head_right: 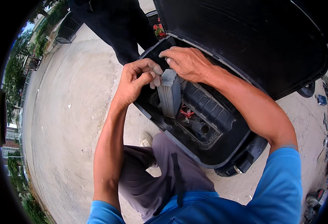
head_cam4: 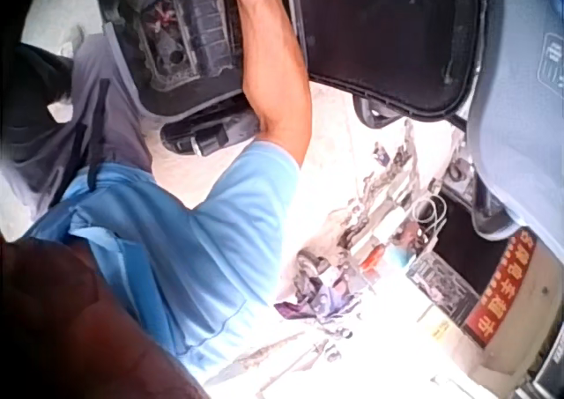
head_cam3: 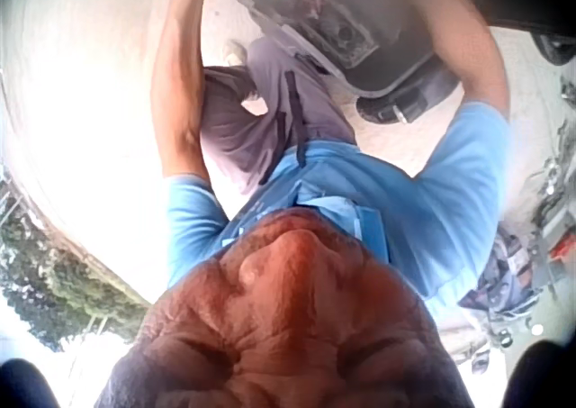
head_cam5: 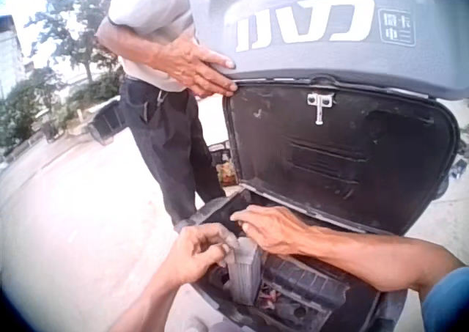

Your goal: The person manipulates wires and a metal electronic controller box inside the storage compartment of a vehicle, eventually positioning the controller and checking the wiring connections by hand.

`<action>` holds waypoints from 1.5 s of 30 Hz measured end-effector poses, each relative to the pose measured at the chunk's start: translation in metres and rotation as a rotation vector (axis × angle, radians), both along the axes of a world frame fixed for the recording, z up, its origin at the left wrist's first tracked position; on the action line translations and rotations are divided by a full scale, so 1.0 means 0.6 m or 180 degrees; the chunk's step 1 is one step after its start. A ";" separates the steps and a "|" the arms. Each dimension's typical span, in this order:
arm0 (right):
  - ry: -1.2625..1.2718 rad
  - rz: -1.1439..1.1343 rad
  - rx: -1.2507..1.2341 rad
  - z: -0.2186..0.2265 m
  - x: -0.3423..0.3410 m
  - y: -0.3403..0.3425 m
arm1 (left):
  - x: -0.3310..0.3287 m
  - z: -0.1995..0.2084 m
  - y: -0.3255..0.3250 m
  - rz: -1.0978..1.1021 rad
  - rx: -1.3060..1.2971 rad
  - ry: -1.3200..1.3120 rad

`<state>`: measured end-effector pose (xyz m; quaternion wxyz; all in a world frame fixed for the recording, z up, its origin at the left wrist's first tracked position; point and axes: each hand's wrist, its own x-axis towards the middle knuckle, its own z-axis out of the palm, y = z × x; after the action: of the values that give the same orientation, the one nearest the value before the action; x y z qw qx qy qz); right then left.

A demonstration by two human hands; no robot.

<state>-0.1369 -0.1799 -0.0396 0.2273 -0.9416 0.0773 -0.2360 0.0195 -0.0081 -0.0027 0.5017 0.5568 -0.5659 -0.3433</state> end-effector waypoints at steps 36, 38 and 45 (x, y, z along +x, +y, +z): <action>0.3751 0.0728 0.0614 0.025 -0.199 0.183 | -0.022 -0.008 0.006 0.1661 0.0054 -0.1298; 0.2417 0.0913 0.0436 0.000 -0.221 0.167 | -0.031 -0.010 0.001 0.1512 0.0160 -0.1929; 0.3417 0.0618 0.0624 0.046 -0.213 0.184 | -0.039 -0.010 0.004 0.1232 0.0176 -0.2735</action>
<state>-0.2649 -0.0692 -0.0119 0.2632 -0.9070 0.1168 0.3073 -0.0036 -0.0054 -0.0087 0.2618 0.7569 -0.5988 0.0032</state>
